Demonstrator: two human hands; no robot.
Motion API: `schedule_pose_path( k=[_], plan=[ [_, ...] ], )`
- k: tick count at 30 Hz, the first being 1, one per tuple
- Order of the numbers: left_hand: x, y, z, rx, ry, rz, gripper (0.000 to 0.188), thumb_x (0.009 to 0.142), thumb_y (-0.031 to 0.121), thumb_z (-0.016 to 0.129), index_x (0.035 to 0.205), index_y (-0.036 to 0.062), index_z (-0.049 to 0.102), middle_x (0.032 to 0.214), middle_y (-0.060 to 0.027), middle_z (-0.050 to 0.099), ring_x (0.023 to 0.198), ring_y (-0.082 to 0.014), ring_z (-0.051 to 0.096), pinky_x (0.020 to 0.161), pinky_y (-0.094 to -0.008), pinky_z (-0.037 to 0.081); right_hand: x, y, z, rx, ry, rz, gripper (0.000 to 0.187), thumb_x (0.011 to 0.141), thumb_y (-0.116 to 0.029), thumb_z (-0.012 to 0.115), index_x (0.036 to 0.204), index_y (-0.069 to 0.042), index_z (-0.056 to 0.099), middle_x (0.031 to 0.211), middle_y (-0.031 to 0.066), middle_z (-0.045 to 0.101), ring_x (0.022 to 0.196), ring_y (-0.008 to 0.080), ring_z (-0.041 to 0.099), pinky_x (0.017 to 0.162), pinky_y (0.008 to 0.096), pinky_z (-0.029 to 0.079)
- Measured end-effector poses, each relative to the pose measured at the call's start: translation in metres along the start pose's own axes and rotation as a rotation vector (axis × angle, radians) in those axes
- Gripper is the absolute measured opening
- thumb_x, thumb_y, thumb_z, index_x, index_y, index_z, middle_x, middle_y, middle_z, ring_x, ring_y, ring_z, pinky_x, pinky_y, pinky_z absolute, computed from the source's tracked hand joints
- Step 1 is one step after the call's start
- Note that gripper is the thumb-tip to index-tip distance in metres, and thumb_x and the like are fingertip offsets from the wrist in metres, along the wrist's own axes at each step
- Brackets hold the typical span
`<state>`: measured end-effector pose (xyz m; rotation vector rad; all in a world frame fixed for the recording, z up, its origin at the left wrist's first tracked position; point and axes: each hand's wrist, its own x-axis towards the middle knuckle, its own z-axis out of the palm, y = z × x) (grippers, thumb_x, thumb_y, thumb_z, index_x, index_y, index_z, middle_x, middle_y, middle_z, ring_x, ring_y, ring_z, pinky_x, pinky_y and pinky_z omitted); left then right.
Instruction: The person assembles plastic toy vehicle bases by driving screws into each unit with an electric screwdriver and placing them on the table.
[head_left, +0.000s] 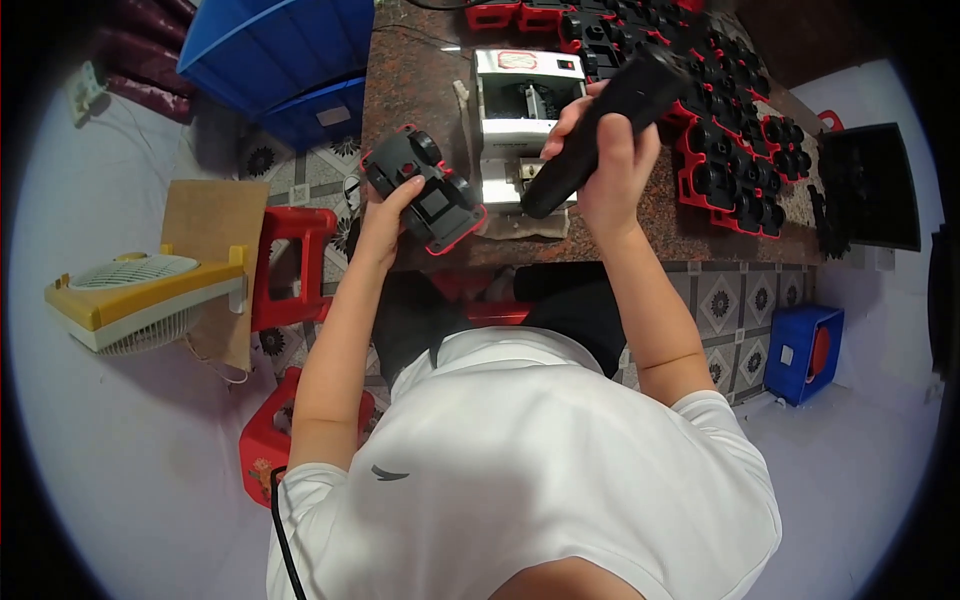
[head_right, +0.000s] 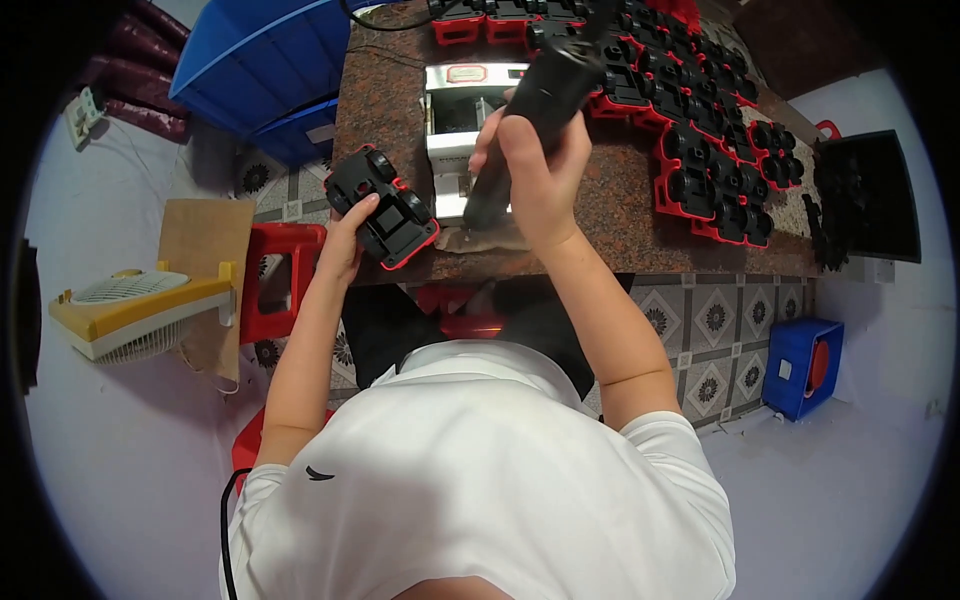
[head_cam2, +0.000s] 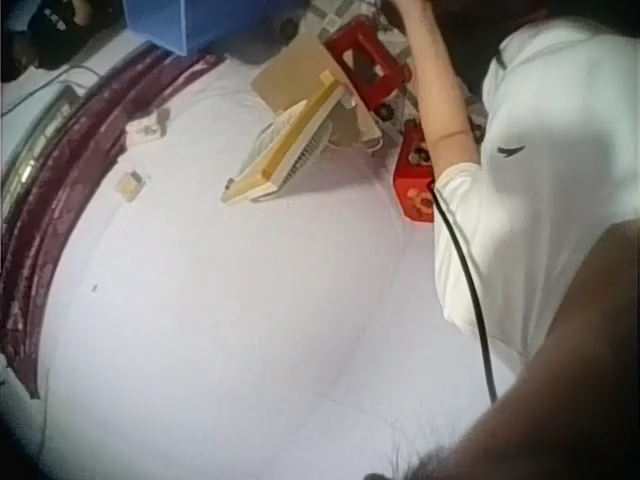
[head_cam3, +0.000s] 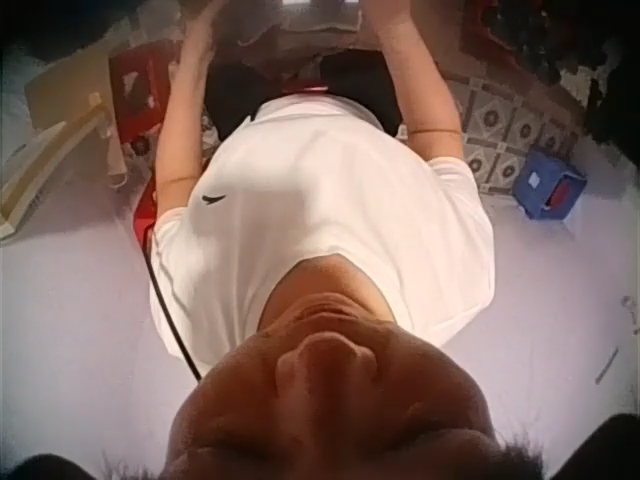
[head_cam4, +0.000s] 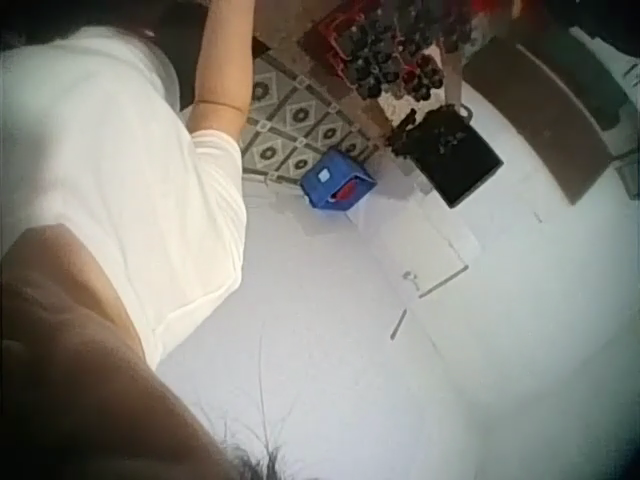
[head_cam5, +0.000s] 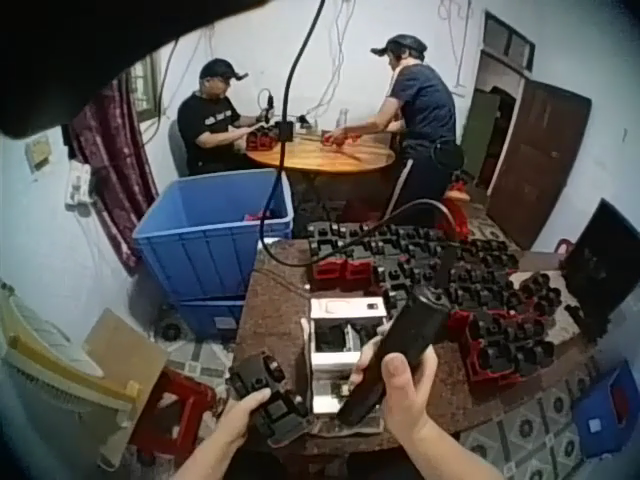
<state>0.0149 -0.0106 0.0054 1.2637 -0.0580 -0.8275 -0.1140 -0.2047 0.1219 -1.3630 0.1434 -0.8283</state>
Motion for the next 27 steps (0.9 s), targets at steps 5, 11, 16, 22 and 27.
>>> schedule_pose_path(
  k=[5, 11, 16, 22, 27],
  plan=[
    [-0.002, -0.010, 0.003, -0.026, 0.002, 0.076, 0.055, 0.077, 0.016, 0.068, 0.125, 0.0086, 0.043, 0.115, -0.0077, 0.053, 0.105, -0.0190, 0.053, 0.089, -0.0321, 0.045, -0.010, -0.002, 0.031, 0.118, -0.043, -0.235, 0.056, 0.083, -0.045, 0.062, 0.112, -0.002, 0.042, 0.078, 0.0120, 0.054, 0.064, 0.0192, 0.058, 0.057, 0.0321, 0.052],
    [-0.006, -0.010, 0.010, -0.058, 0.029, 0.150, 0.050, 0.077, 0.014, 0.067, 0.122, 0.0061, 0.045, 0.111, -0.0076, 0.054, 0.102, -0.0182, 0.053, 0.089, -0.0316, 0.043, -0.019, 0.007, 0.038, 0.208, -0.099, -0.226, 0.055, 0.077, -0.026, 0.073, 0.113, 0.002, 0.042, 0.081, 0.0116, 0.057, 0.067, 0.0161, 0.057, 0.059, 0.0278, 0.048],
    [-0.007, -0.010, 0.010, -0.104, 0.015, 0.160, 0.050, 0.077, 0.012, 0.067, 0.122, 0.0064, 0.044, 0.111, -0.0073, 0.054, 0.102, -0.0182, 0.053, 0.089, -0.0314, 0.043, -0.024, 0.007, 0.043, 0.211, -0.101, -0.248, 0.056, 0.075, -0.025, 0.076, 0.111, 0.002, 0.043, 0.082, 0.0112, 0.057, 0.066, 0.0158, 0.056, 0.059, 0.0272, 0.047],
    [-0.007, -0.009, 0.011, -0.107, 0.029, 0.161, 0.051, 0.076, 0.012, 0.067, 0.122, 0.0075, 0.044, 0.112, -0.0073, 0.053, 0.103, -0.0185, 0.052, 0.089, -0.0320, 0.044, -0.022, 0.009, 0.040, 0.047, -0.155, -0.222, 0.056, 0.079, -0.036, 0.070, 0.113, -0.003, 0.041, 0.080, 0.0118, 0.055, 0.066, 0.0185, 0.058, 0.058, 0.0287, 0.050],
    [-0.004, -0.013, 0.009, -0.126, 0.031, 0.155, 0.053, 0.076, 0.012, 0.068, 0.123, 0.0076, 0.043, 0.112, -0.0076, 0.052, 0.103, -0.0185, 0.052, 0.089, -0.0321, 0.044, -0.022, 0.013, 0.048, -0.076, -0.272, -0.225, 0.052, 0.079, -0.027, 0.070, 0.112, 0.001, 0.041, 0.081, 0.0114, 0.055, 0.064, 0.0175, 0.056, 0.057, 0.0275, 0.048]
  ],
)
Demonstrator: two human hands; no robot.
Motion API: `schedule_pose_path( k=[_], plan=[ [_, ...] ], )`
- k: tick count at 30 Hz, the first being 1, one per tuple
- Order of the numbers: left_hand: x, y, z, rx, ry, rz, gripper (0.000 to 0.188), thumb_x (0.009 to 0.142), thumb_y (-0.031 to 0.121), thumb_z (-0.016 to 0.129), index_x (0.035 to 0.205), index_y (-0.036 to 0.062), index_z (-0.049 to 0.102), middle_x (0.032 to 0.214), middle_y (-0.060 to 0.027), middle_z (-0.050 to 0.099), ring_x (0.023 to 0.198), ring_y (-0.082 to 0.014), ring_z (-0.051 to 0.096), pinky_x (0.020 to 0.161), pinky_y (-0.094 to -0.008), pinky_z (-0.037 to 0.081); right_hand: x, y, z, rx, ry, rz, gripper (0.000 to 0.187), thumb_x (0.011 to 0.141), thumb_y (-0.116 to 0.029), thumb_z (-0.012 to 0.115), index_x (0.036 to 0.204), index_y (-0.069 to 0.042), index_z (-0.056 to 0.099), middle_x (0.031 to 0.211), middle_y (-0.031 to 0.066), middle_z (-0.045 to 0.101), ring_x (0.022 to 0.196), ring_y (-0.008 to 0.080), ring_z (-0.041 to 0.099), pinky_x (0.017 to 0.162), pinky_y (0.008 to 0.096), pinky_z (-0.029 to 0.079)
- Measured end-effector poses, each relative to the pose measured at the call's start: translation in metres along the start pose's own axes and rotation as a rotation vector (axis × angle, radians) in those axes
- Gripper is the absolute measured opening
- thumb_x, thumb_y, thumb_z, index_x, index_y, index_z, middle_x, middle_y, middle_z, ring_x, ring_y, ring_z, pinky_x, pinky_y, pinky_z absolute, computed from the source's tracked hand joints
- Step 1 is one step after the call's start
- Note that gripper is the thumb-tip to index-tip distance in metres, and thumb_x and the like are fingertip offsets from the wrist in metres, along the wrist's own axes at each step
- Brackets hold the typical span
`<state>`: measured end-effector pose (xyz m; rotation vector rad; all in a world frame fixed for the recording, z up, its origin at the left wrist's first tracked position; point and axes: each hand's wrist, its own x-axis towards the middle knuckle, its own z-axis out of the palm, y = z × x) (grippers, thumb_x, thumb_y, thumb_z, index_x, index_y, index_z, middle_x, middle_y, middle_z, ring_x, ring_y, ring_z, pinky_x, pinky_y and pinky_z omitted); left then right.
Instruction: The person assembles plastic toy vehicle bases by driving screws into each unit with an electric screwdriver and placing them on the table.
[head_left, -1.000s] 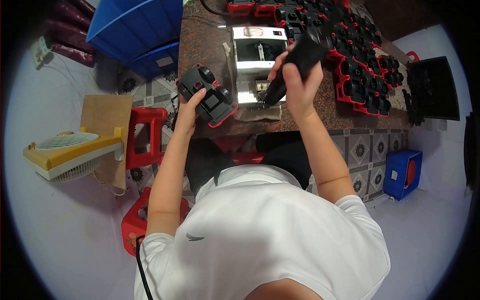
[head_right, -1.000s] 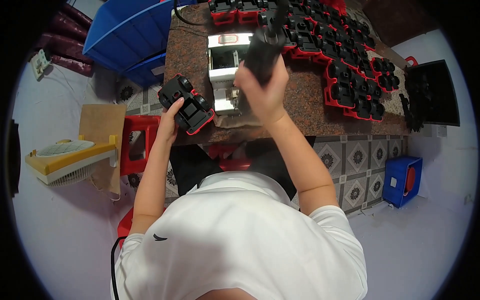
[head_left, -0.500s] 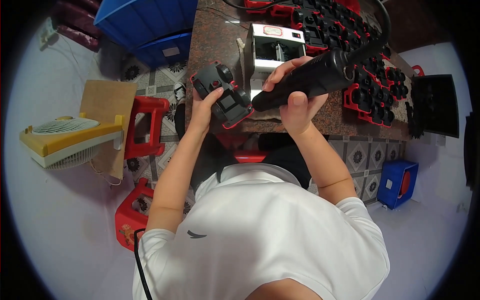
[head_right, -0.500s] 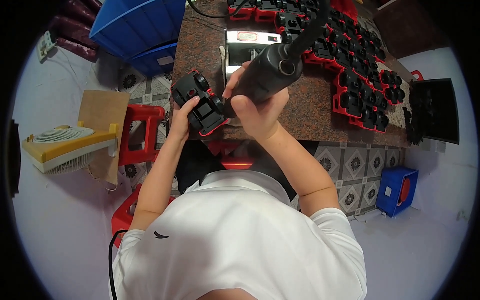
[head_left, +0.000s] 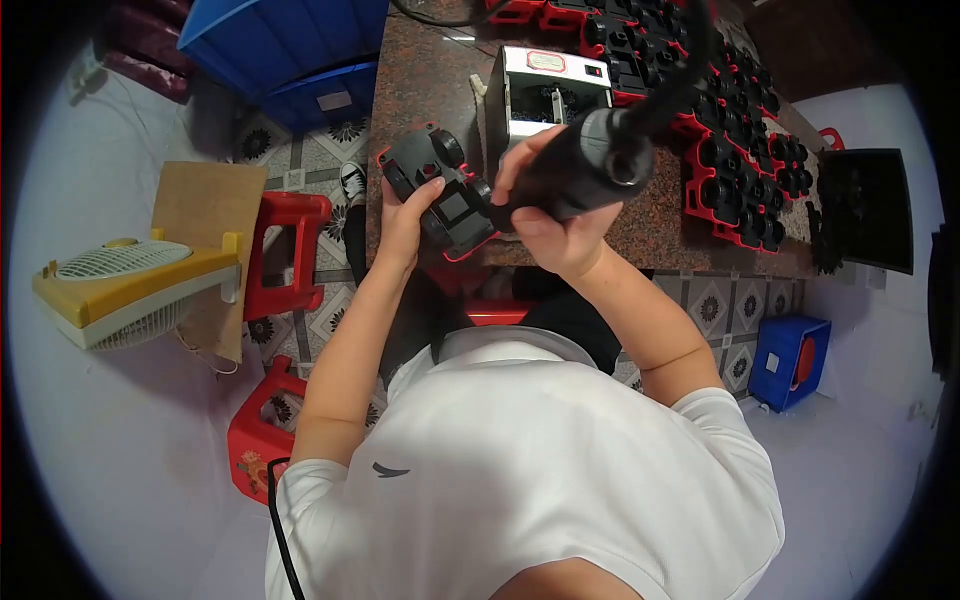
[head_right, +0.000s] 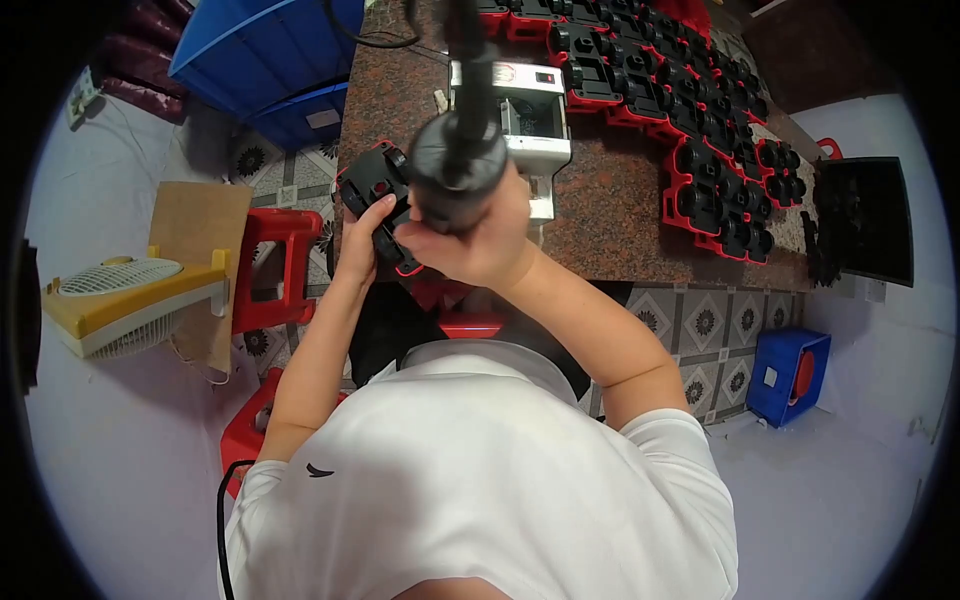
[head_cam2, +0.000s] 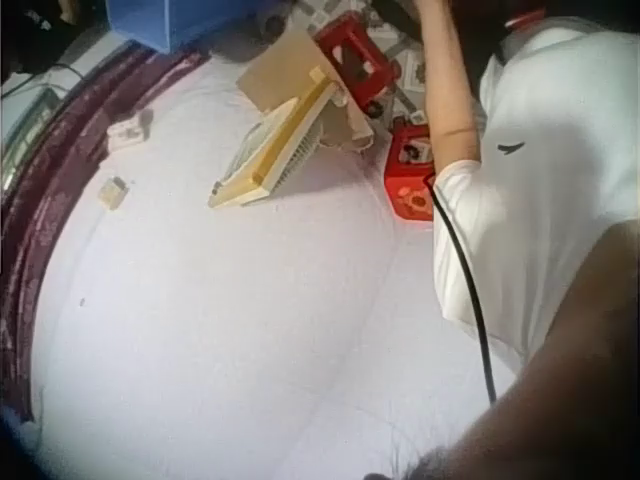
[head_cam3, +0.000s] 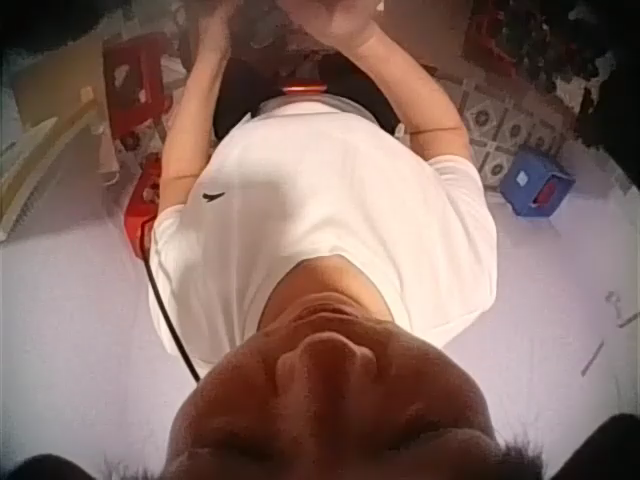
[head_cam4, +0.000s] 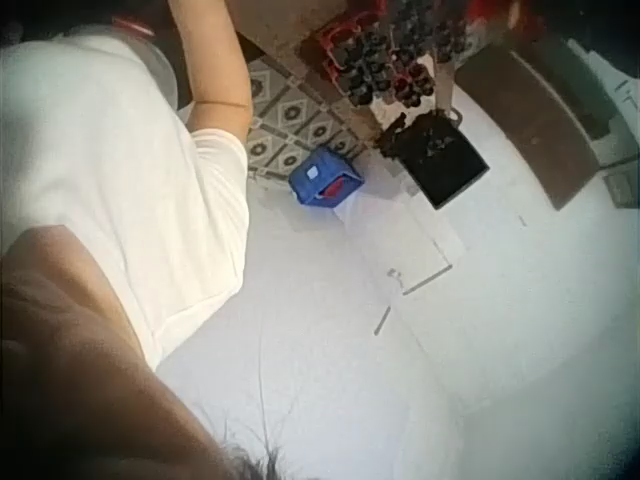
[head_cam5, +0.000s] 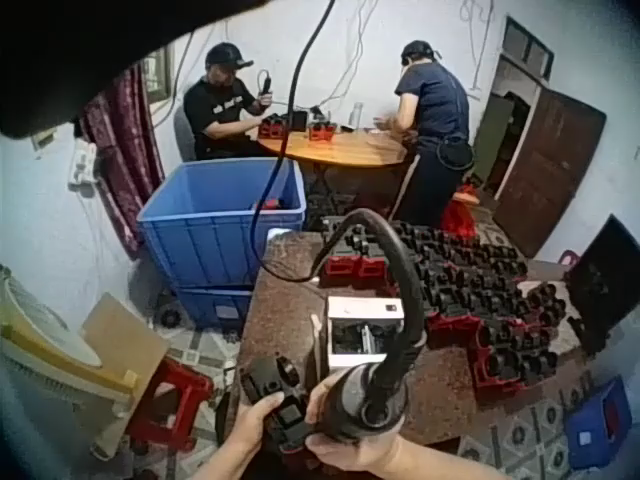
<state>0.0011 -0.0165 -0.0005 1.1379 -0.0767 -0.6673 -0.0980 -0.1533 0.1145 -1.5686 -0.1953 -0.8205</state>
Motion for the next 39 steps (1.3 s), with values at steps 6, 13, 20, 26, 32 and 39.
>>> schedule_pose_path(
  k=[6, 13, 20, 26, 32, 39],
  plan=[
    [0.005, -0.008, -0.005, 0.010, -0.004, -0.001, 0.053, 0.076, 0.011, 0.067, 0.123, 0.0062, 0.042, 0.112, -0.0075, 0.053, 0.103, -0.0184, 0.052, 0.089, -0.0313, 0.044, 0.007, 0.008, 0.001, 0.011, 0.011, 0.053, 0.051, 0.077, -0.020, 0.072, 0.111, 0.004, 0.044, 0.082, 0.0118, 0.056, 0.065, 0.0177, 0.057, 0.056, 0.0279, 0.046],
    [0.002, 0.003, 0.002, 0.021, -0.020, 0.066, 0.056, 0.075, 0.013, 0.069, 0.124, 0.0057, 0.042, 0.113, -0.0077, 0.053, 0.103, -0.0179, 0.053, 0.090, -0.0309, 0.043, 0.010, 0.003, -0.002, -0.162, -0.226, -0.034, 0.057, 0.071, -0.013, 0.077, 0.113, 0.002, 0.041, 0.084, 0.0122, 0.057, 0.067, 0.0175, 0.058, 0.058, 0.0278, 0.048],
    [-0.001, -0.003, -0.004, 0.134, 0.004, 0.066, 0.052, 0.079, 0.017, 0.064, 0.126, 0.0081, 0.043, 0.114, -0.0068, 0.052, 0.102, -0.0174, 0.053, 0.088, -0.0307, 0.045, 0.026, -0.024, -0.049, 0.038, 0.164, -0.141, 0.051, 0.081, -0.030, 0.067, 0.112, 0.001, 0.040, 0.076, 0.0113, 0.057, 0.062, 0.0149, 0.056, 0.059, 0.0261, 0.047],
    [-0.003, -0.001, -0.001, 0.087, 0.001, 0.047, 0.055, 0.077, 0.016, 0.067, 0.124, 0.0073, 0.042, 0.112, -0.0062, 0.052, 0.104, -0.0175, 0.051, 0.090, -0.0312, 0.043, -0.013, 0.001, -0.057, 0.002, 0.252, -0.198, 0.059, 0.077, -0.030, 0.072, 0.116, -0.001, 0.039, 0.081, 0.0125, 0.058, 0.068, 0.0159, 0.057, 0.061, 0.0262, 0.047],
    [-0.006, 0.003, 0.004, 0.083, 0.016, 0.035, 0.052, 0.077, 0.015, 0.066, 0.124, 0.0081, 0.043, 0.110, -0.0058, 0.053, 0.100, -0.0166, 0.053, 0.087, -0.0300, 0.044, -0.024, 0.011, -0.060, 0.056, 0.232, -0.205, 0.063, 0.074, -0.027, 0.075, 0.119, -0.004, 0.037, 0.083, 0.0119, 0.057, 0.071, 0.0176, 0.057, 0.063, 0.0275, 0.048],
    [-0.002, 0.000, -0.002, 0.087, -0.002, 0.023, 0.051, 0.078, 0.015, 0.066, 0.124, 0.0080, 0.044, 0.111, -0.0062, 0.053, 0.101, -0.0170, 0.054, 0.088, -0.0304, 0.045, -0.021, 0.010, -0.051, -0.099, 0.263, -0.107, 0.065, 0.076, -0.045, 0.071, 0.114, -0.003, 0.040, 0.081, 0.0131, 0.057, 0.068, 0.0200, 0.058, 0.061, 0.0322, 0.052]
  ],
)
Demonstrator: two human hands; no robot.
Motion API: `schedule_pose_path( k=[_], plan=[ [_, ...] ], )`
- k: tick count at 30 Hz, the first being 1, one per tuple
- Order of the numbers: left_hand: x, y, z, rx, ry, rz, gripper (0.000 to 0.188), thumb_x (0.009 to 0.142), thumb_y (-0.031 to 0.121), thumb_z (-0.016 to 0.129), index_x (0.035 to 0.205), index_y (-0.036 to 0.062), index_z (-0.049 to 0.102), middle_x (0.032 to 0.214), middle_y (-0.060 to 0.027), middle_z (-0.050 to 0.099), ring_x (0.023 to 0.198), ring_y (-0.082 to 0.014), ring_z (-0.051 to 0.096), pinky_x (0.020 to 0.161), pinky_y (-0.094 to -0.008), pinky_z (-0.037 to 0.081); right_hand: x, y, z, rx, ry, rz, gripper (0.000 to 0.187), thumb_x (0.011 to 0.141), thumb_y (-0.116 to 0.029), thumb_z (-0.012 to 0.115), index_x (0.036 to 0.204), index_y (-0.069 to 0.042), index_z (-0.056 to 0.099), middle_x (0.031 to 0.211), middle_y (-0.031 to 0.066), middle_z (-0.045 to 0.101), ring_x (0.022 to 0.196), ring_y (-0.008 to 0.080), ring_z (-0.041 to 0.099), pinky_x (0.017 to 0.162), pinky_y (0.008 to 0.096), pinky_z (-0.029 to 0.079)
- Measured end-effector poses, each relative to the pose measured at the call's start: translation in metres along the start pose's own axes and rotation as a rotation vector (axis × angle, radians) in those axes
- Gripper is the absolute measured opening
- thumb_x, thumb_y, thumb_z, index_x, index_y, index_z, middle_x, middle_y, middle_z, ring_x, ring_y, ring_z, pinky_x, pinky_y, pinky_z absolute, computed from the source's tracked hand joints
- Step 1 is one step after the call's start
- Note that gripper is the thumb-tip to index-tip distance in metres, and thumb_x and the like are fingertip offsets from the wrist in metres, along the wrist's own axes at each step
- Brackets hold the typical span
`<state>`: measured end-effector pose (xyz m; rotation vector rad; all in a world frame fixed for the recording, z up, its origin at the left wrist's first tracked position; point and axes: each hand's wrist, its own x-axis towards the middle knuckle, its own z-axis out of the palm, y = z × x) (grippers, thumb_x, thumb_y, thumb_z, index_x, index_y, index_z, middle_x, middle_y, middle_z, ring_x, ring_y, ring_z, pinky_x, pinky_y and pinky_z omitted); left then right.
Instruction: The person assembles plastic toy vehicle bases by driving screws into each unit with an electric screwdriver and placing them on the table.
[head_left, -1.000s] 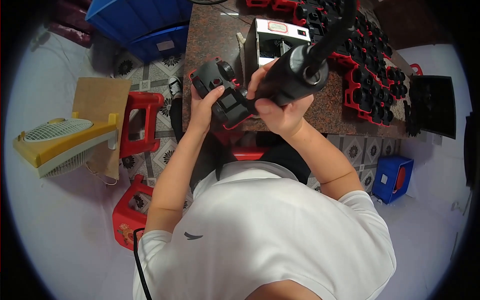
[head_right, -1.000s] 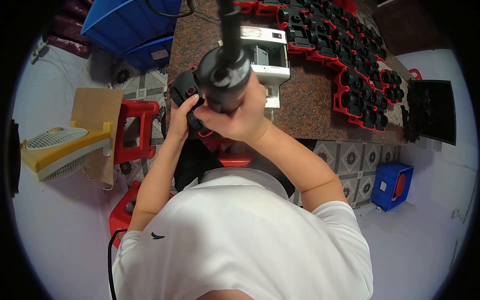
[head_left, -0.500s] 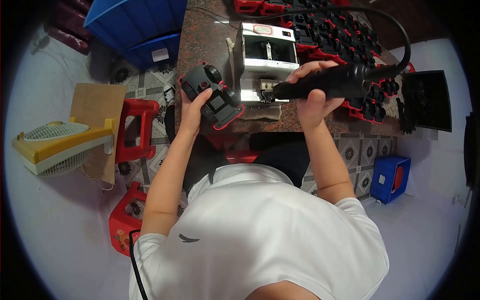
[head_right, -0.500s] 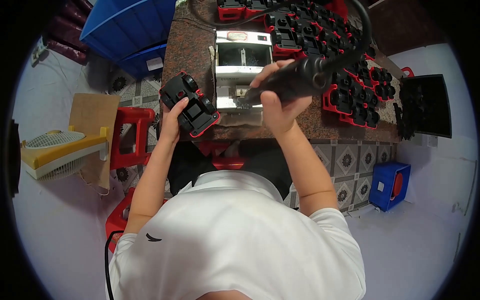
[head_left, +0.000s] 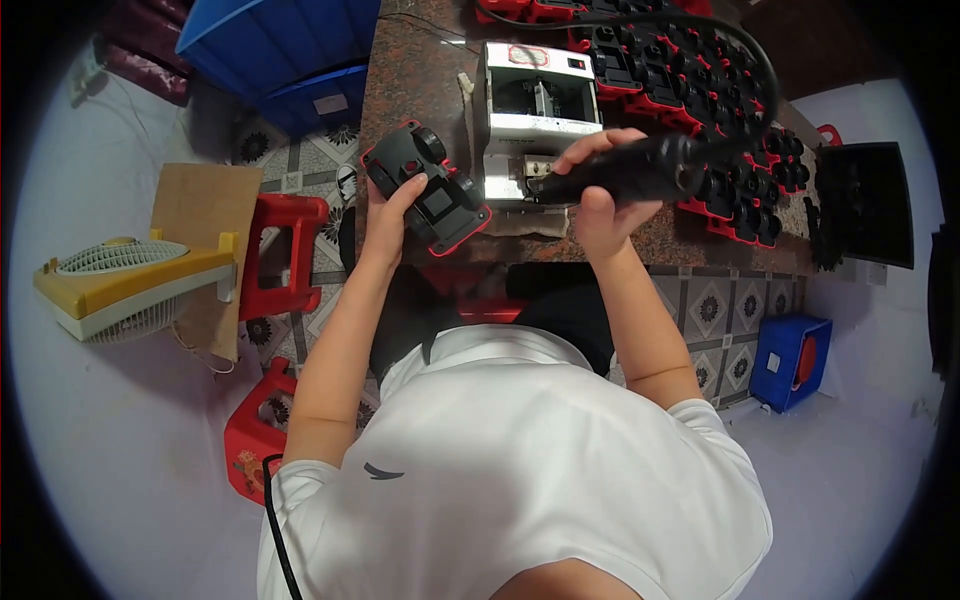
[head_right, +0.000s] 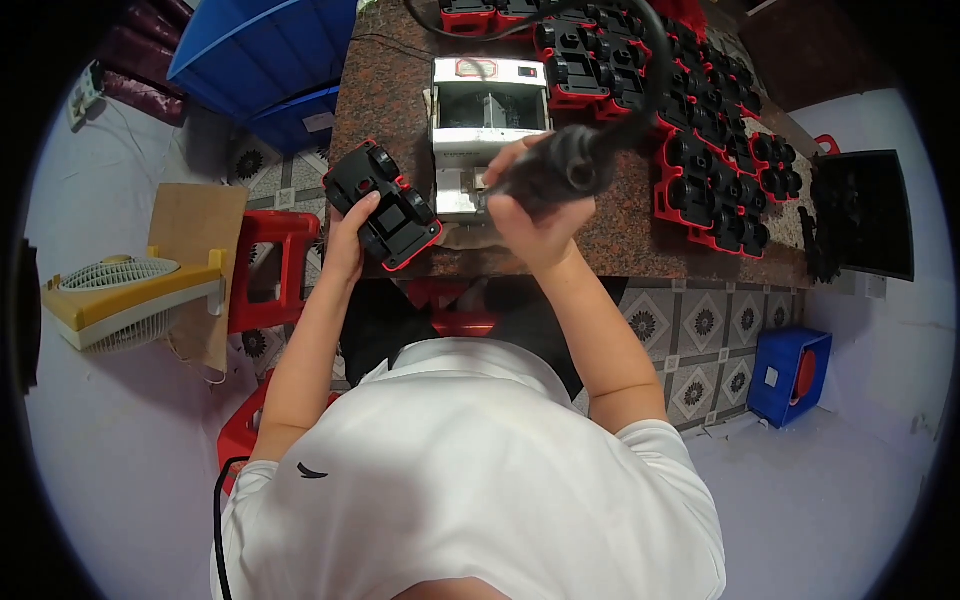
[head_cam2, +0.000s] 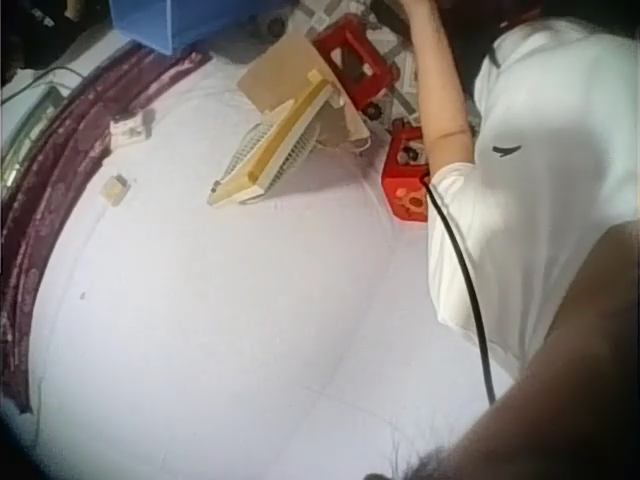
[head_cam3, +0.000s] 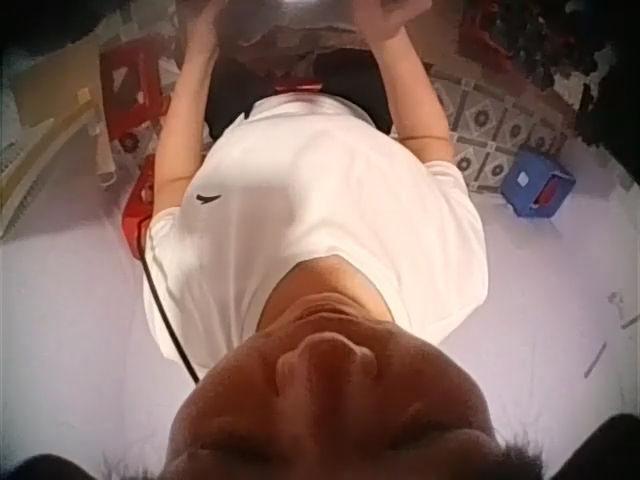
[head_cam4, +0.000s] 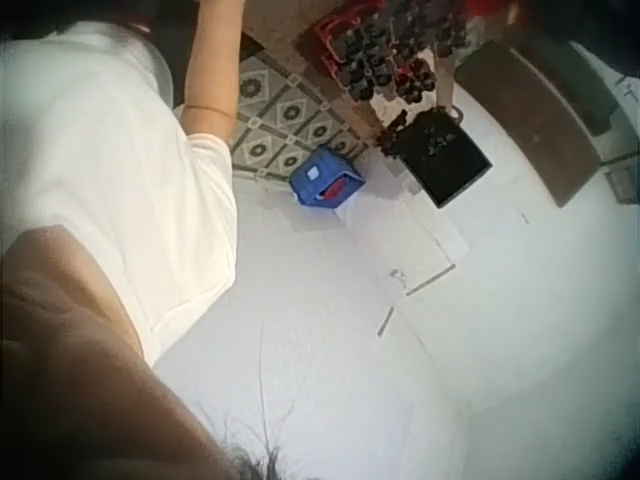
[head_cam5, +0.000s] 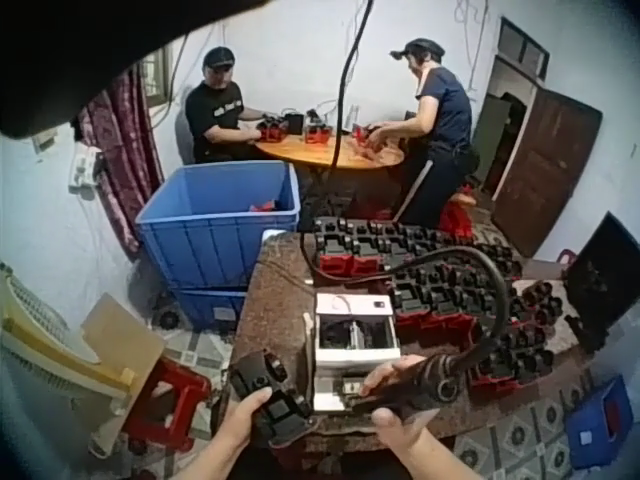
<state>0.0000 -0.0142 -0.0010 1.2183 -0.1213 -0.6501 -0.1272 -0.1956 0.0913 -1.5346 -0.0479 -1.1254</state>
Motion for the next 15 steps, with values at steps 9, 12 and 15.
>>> schedule_pose_path(
  k=[9, 12, 15],
  plan=[
    [-0.001, -0.001, -0.002, -0.015, -0.008, 0.011, 0.051, 0.078, 0.015, 0.067, 0.123, 0.0073, 0.044, 0.112, -0.0062, 0.053, 0.102, -0.0166, 0.052, 0.089, -0.0309, 0.043, 0.019, -0.020, 0.002, -0.034, -0.042, -0.049, 0.065, 0.079, -0.051, 0.066, 0.114, -0.003, 0.040, 0.081, 0.0133, 0.055, 0.067, 0.0206, 0.058, 0.061, 0.0332, 0.053],
    [-0.001, 0.002, 0.000, -0.015, 0.004, 0.007, 0.051, 0.078, 0.015, 0.067, 0.122, 0.0072, 0.044, 0.112, -0.0060, 0.053, 0.102, -0.0169, 0.052, 0.089, -0.0308, 0.043, 0.012, -0.013, 0.002, -0.040, -0.019, -0.051, 0.065, 0.079, -0.051, 0.066, 0.114, -0.003, 0.040, 0.081, 0.0134, 0.055, 0.067, 0.0204, 0.058, 0.061, 0.0330, 0.053],
    [-0.002, 0.002, 0.001, -0.024, 0.008, -0.003, 0.050, 0.078, 0.015, 0.067, 0.122, 0.0071, 0.045, 0.111, -0.0059, 0.053, 0.102, -0.0169, 0.052, 0.089, -0.0309, 0.043, 0.006, -0.006, 0.001, 0.061, -0.011, -0.051, 0.066, 0.075, -0.042, 0.072, 0.116, -0.003, 0.039, 0.083, 0.0133, 0.056, 0.068, 0.0194, 0.058, 0.061, 0.0304, 0.050]
  ],
)
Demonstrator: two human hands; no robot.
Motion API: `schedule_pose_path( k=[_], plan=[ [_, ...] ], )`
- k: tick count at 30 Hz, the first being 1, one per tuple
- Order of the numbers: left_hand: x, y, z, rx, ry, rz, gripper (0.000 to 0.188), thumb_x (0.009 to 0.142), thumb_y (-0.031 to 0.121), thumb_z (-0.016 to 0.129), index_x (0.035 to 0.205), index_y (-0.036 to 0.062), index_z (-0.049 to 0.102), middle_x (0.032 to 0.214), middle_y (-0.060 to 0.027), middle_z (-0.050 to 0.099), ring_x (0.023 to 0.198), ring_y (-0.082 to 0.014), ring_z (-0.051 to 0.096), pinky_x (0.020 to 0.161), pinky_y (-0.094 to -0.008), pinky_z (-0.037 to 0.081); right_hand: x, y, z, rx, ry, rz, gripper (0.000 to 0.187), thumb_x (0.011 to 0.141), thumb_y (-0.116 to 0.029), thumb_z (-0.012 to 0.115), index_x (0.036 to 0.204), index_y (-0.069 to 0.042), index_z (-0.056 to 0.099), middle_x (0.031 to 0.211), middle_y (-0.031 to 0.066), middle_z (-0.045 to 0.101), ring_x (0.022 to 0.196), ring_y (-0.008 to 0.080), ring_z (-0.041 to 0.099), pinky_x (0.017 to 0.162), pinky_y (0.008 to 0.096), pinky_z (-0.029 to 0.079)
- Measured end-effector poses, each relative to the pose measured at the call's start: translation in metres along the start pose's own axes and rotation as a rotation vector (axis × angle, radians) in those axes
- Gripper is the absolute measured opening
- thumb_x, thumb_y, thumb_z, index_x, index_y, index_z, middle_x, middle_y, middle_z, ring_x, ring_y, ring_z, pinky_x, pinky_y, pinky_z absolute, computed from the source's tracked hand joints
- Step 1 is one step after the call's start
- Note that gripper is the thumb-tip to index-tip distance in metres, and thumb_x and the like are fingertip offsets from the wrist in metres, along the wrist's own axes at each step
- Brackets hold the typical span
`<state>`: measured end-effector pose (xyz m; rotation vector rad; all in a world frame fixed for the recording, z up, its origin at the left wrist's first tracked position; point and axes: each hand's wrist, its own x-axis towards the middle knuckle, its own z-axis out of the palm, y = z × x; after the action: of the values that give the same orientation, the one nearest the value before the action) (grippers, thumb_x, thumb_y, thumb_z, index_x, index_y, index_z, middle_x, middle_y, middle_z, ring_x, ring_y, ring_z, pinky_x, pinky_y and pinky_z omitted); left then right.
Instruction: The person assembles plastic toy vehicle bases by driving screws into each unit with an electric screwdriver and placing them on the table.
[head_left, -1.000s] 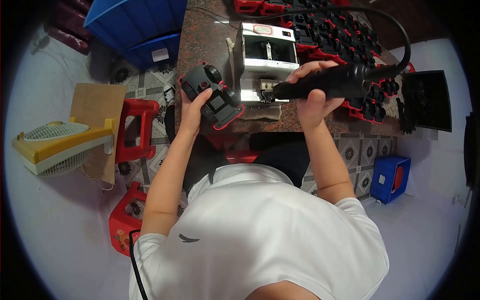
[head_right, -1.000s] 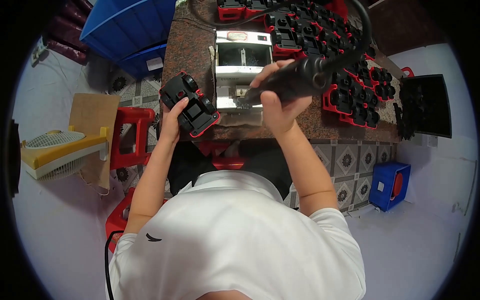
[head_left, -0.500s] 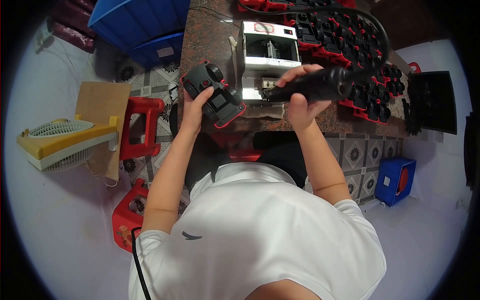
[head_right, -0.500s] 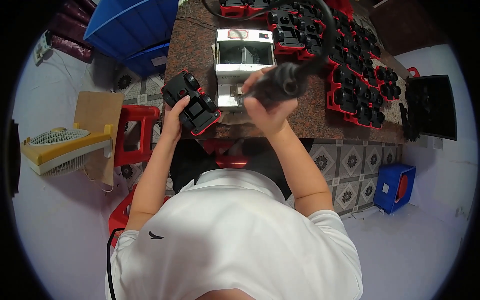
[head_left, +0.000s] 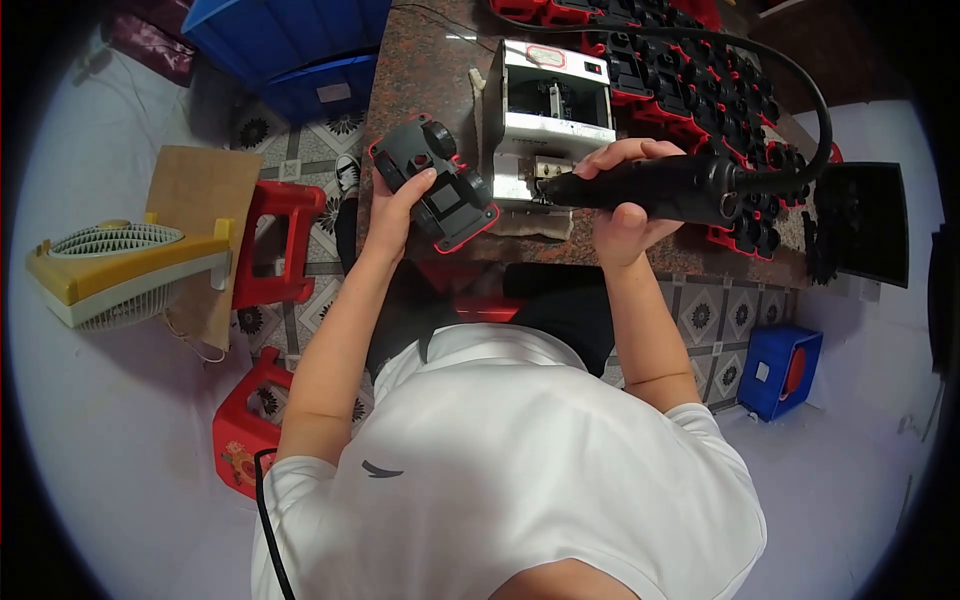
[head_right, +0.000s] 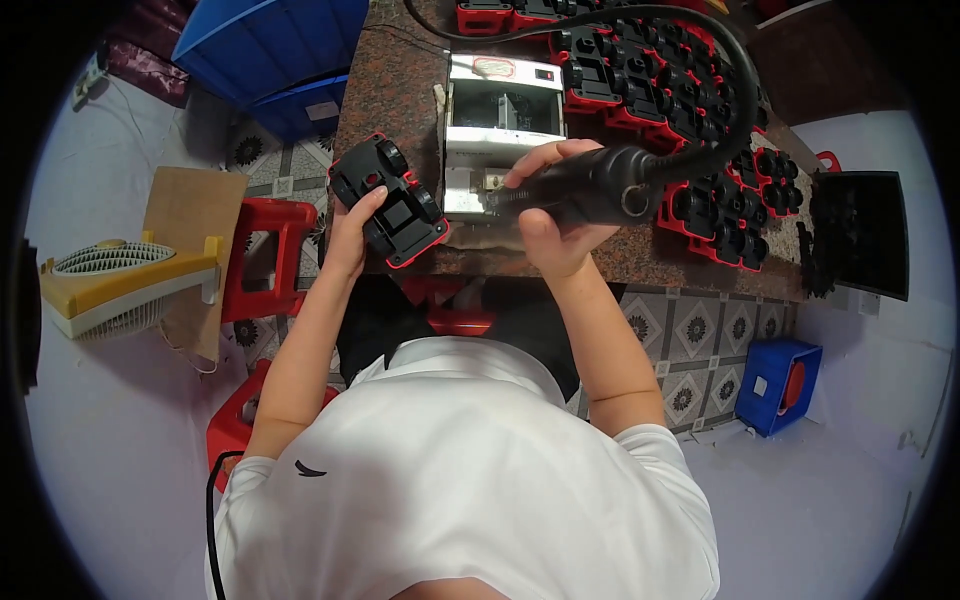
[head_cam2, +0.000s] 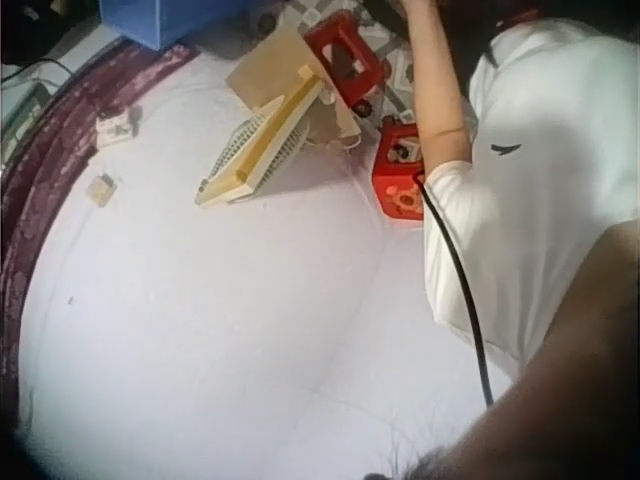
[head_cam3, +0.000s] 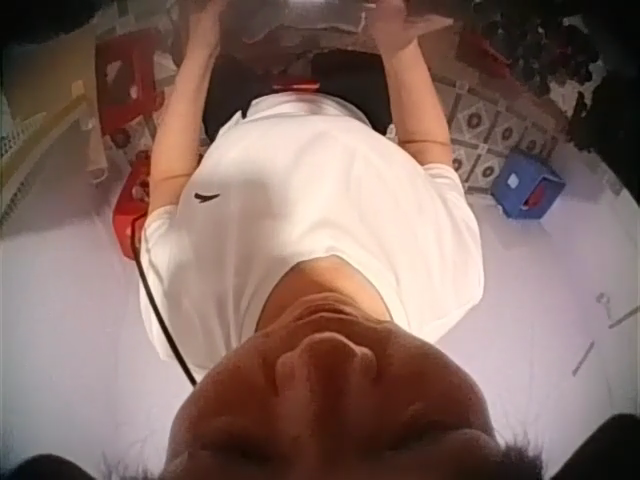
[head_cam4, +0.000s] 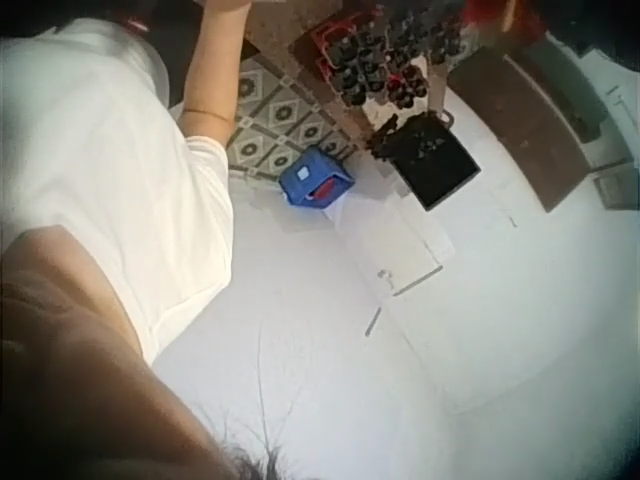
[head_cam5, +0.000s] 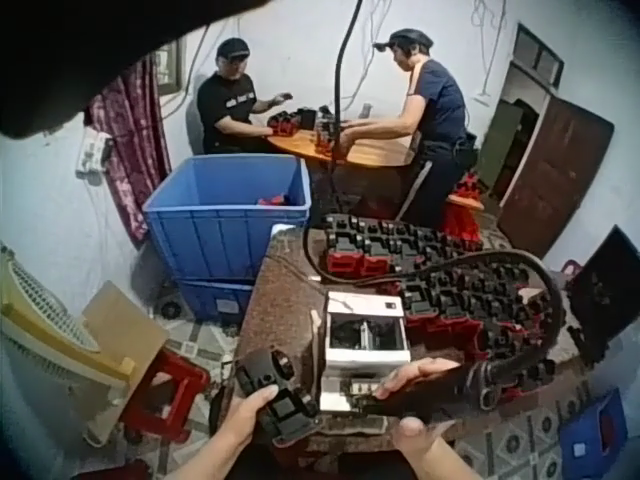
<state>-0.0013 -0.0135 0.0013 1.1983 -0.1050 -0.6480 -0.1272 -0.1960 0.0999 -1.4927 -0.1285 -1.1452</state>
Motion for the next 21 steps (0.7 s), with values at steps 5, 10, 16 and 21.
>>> schedule_pose_path(
  k=[5, 10, 16, 21],
  plan=[
    [0.002, -0.002, -0.003, 0.002, -0.025, 0.016, 0.051, 0.078, 0.015, 0.067, 0.122, 0.0073, 0.044, 0.112, -0.0059, 0.053, 0.103, -0.0168, 0.052, 0.089, -0.0312, 0.043, -0.004, -0.001, 0.002, -0.055, -0.030, -0.001, 0.069, 0.076, -0.050, 0.069, 0.115, -0.002, 0.038, 0.082, 0.0137, 0.056, 0.068, 0.0210, 0.058, 0.061, 0.0329, 0.053],
    [-0.001, 0.002, 0.001, 0.026, -0.014, 0.013, 0.051, 0.078, 0.016, 0.067, 0.123, 0.0078, 0.044, 0.112, -0.0056, 0.053, 0.103, -0.0167, 0.052, 0.089, -0.0311, 0.043, -0.009, 0.002, 0.001, -0.067, -0.038, -0.035, 0.070, 0.075, -0.049, 0.071, 0.114, -0.001, 0.038, 0.082, 0.0129, 0.056, 0.068, 0.0201, 0.058, 0.061, 0.0319, 0.052],
    [0.002, -0.003, -0.002, 0.006, -0.025, 0.018, 0.051, 0.078, 0.016, 0.067, 0.123, 0.0079, 0.044, 0.111, -0.0053, 0.053, 0.103, -0.0166, 0.052, 0.089, -0.0309, 0.043, 0.024, 0.010, 0.004, -0.123, 0.030, 0.164, 0.041, 0.086, -0.032, 0.062, 0.103, 0.001, 0.044, 0.073, 0.0100, 0.056, 0.059, 0.0163, 0.058, 0.056, 0.0285, 0.050],
    [-0.001, 0.001, -0.001, -0.009, 0.002, 0.016, 0.051, 0.077, 0.015, 0.068, 0.122, 0.0073, 0.044, 0.111, -0.0058, 0.054, 0.102, -0.0168, 0.053, 0.088, -0.0309, 0.044, 0.041, 0.001, 0.022, -0.028, 0.059, 0.547, 0.032, 0.092, -0.031, 0.053, 0.102, -0.001, 0.046, 0.070, 0.0115, 0.056, 0.055, 0.0181, 0.057, 0.048, 0.0324, 0.050]
  ],
)
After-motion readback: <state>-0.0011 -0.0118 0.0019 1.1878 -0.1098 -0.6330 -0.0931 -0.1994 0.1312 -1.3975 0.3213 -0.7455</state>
